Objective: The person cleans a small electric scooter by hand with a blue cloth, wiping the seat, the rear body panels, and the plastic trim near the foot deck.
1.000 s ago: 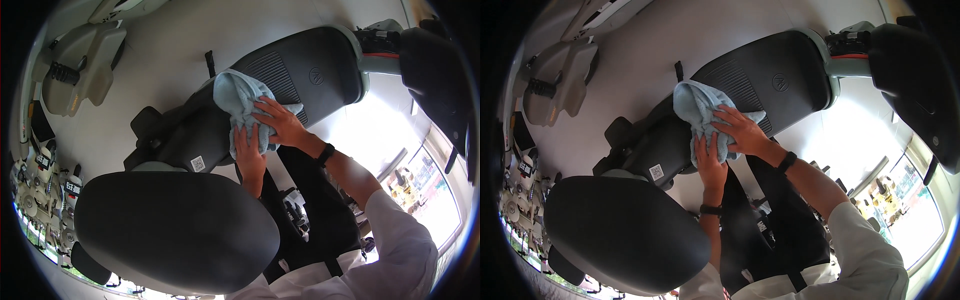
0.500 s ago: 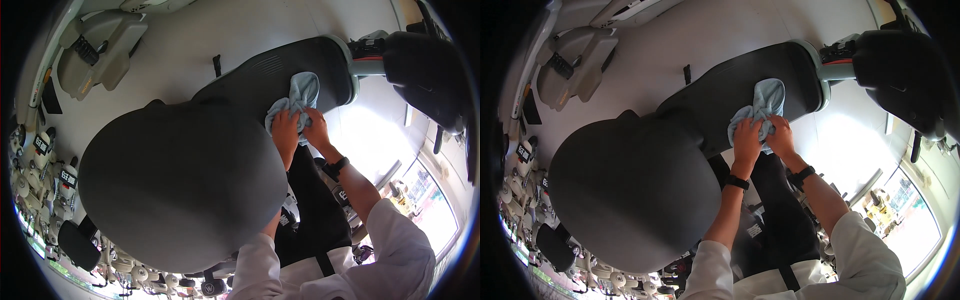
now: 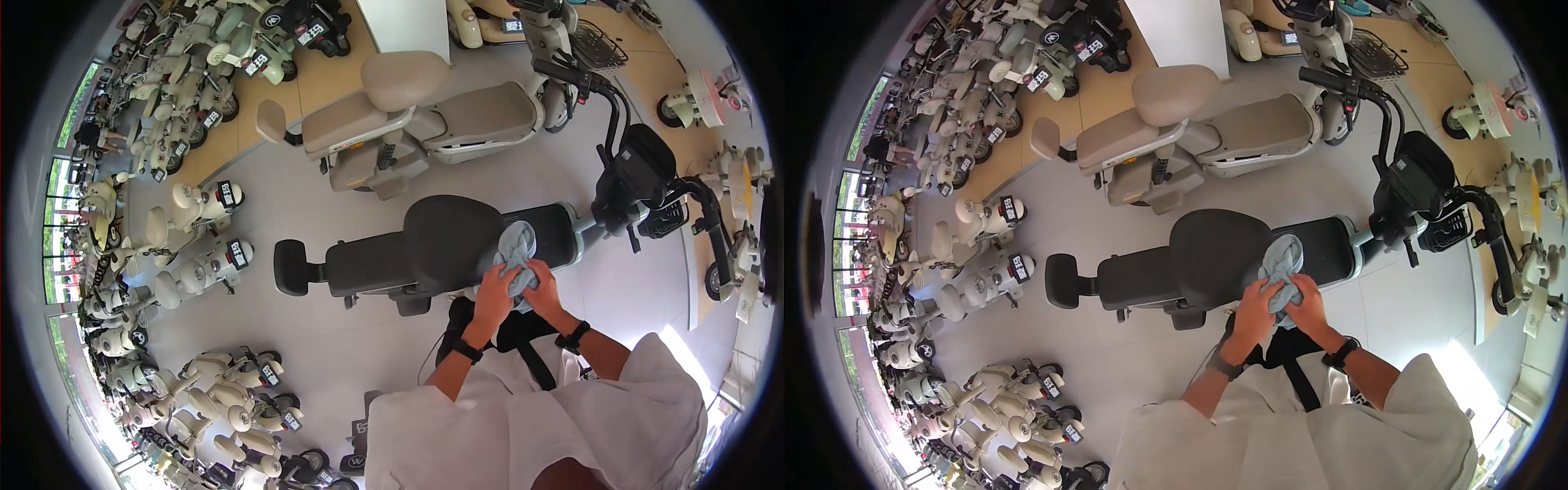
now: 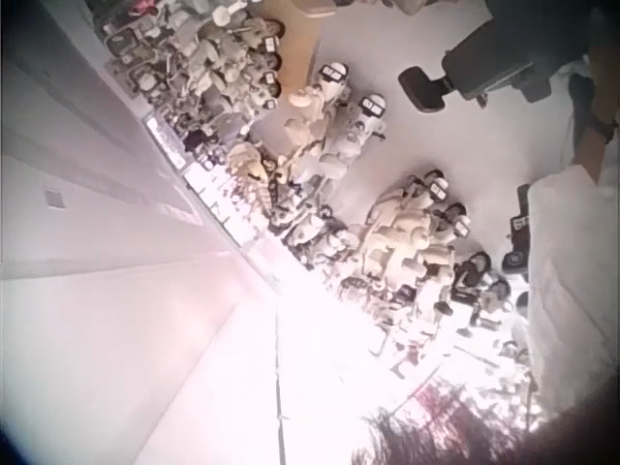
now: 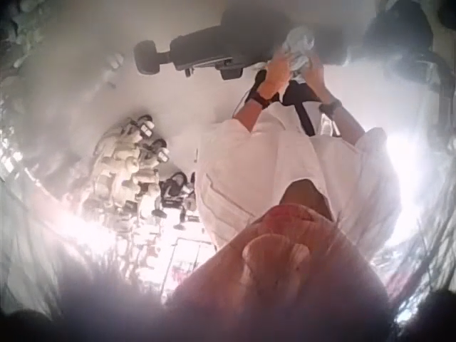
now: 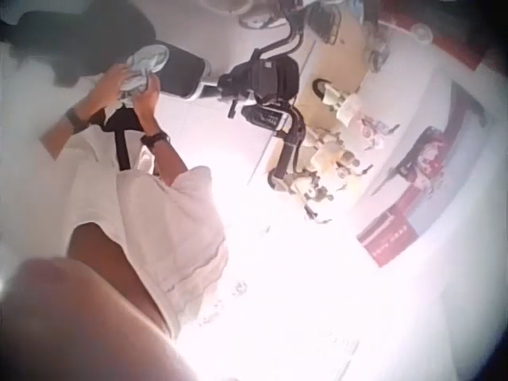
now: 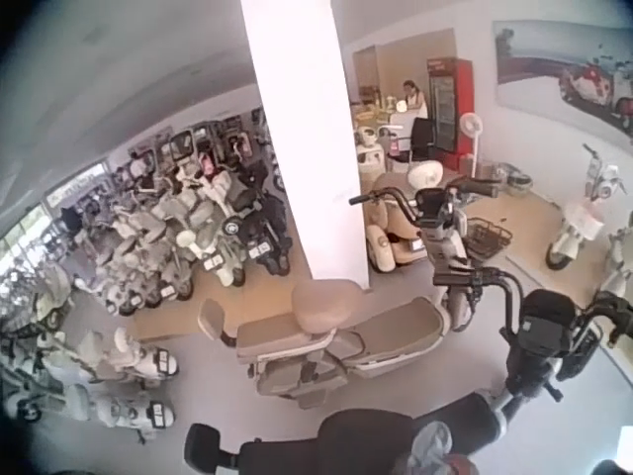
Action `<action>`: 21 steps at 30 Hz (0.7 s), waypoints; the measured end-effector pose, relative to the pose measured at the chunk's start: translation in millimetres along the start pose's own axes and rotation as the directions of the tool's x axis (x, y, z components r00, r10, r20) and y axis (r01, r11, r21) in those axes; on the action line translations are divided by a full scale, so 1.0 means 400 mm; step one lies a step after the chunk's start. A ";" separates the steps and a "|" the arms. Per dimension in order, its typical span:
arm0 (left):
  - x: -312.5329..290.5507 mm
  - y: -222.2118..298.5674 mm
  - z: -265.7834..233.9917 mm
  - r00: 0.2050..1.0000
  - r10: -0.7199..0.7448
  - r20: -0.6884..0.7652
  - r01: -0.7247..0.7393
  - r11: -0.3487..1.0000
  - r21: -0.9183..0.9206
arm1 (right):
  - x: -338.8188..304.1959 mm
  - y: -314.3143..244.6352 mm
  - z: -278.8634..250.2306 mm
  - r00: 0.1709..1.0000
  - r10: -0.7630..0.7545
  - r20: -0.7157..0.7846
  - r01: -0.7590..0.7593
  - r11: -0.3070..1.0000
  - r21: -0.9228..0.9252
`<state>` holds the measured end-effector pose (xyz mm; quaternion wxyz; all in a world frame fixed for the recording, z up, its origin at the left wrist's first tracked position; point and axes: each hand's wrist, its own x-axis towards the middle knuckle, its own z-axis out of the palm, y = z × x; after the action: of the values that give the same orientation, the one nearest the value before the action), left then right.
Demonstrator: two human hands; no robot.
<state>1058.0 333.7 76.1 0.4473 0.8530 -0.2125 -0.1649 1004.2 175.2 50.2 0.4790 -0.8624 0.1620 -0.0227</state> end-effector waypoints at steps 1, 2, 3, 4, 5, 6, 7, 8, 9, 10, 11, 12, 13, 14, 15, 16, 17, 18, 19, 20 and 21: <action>-0.009 0.041 -0.052 1.000 -0.003 -0.029 0.004 1.000 0.011 | 0.009 -0.077 -0.019 0.997 -0.072 0.014 0.072 0.997 -0.003; -0.024 0.078 -0.105 0.998 -0.009 -0.061 0.010 1.000 0.024 | 0.012 -0.149 -0.036 0.989 -0.146 0.030 0.146 0.989 -0.003; -0.035 0.110 -0.159 0.993 0.024 -0.116 -0.019 0.999 0.050 | 0.018 -0.212 -0.048 0.982 -0.178 0.064 0.180 0.984 -0.014; -0.032 0.121 -0.203 0.989 0.049 -0.138 -0.040 0.997 0.068 | 0.034 -0.251 -0.047 0.976 -0.211 0.049 0.212 0.977 -0.008; -0.041 0.131 -0.239 0.986 0.046 -0.163 -0.036 0.997 0.066 | 0.040 -0.284 -0.044 0.967 -0.242 0.080 0.244 0.969 -0.021; -0.041 0.129 -0.277 0.982 0.047 -0.185 -0.034 0.997 0.068 | 0.053 -0.314 -0.027 0.957 -0.271 0.106 0.275 0.961 -0.032; -0.037 0.116 -0.300 0.978 0.080 -0.195 -0.064 0.994 0.087 | 0.062 -0.322 -0.010 0.945 -0.309 0.106 0.314 0.949 -0.038; -0.031 0.086 -0.313 0.975 0.105 -0.197 -0.085 0.991 0.106 | 0.075 -0.314 0.021 0.942 -0.324 0.082 0.328 0.944 -0.031; -0.021 0.042 -0.314 0.970 0.126 -0.208 -0.097 0.985 0.146 | 0.094 -0.293 0.061 0.932 -0.340 0.128 0.349 0.936 -0.054; -0.022 -0.001 -0.306 0.969 0.138 -0.204 -0.102 0.979 0.178 | 0.097 -0.261 0.101 0.925 -0.336 0.177 0.353 0.932 -0.077; -0.023 -0.033 -0.305 0.971 0.131 -0.198 -0.101 0.983 0.153 | 0.100 -0.233 0.132 0.925 -0.321 0.202 0.352 0.925 -0.146; -0.029 -0.067 -0.300 0.973 0.131 -0.191 -0.101 0.982 0.158 | 0.098 -0.235 0.157 0.927 -0.318 0.198 0.348 0.927 -0.141; -0.029 -0.089 -0.285 0.979 0.078 -0.187 -0.052 0.989 0.138 | 0.107 -0.231 0.166 0.926 -0.293 0.240 0.338 0.924 -0.177; -0.024 -0.111 -0.267 0.983 0.021 -0.181 0.000 0.993 0.117 | 0.118 -0.224 0.173 0.922 -0.264 0.284 0.329 0.920 -0.213; -0.015 -0.119 -0.262 0.986 0.003 -0.166 0.016 0.993 0.113 | 0.128 -0.214 0.180 0.925 -0.255 0.283 0.317 0.927 -0.201; -0.005 -0.124 -0.251 0.988 -0.011 -0.157 0.028 0.994 0.107 | 0.132 -0.201 0.181 0.926 -0.241 0.291 0.305 0.931 -0.200; 0.006 -0.128 -0.235 0.989 0.007 -0.150 0.014 0.990 0.138 | 0.134 -0.185 0.181 0.932 -0.228 0.283 0.297 0.927 -0.228; 0.016 -0.139 -0.217 0.988 0.019 -0.156 0.008 0.985 0.171 | 0.142 -0.172 0.183 0.931 -0.227 0.285 0.301 0.920 -0.252; 0.027 -0.153 -0.203 0.989 0.021 -0.148 0.011 0.978 0.210 | 0.155 -0.160 0.190 0.924 -0.232 0.303 0.313 0.915 -0.256; 0.028 -0.165 -0.187 0.988 -0.007 -0.155 0.040 0.978 0.206 | 0.154 -0.147 0.197 0.916 -0.227 0.330 0.316 0.916 -0.247; 0.031 -0.183 -0.176 0.989 -0.014 -0.149 0.057 0.957 0.284 | 0.156 -0.145 0.207 0.918 -0.211 0.335 0.319 0.896 -0.310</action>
<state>1117.6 413.3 52.4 0.3296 0.9224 -0.1858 -0.0779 1094.5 252.6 46.4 0.3245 -0.9428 -0.0295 0.0696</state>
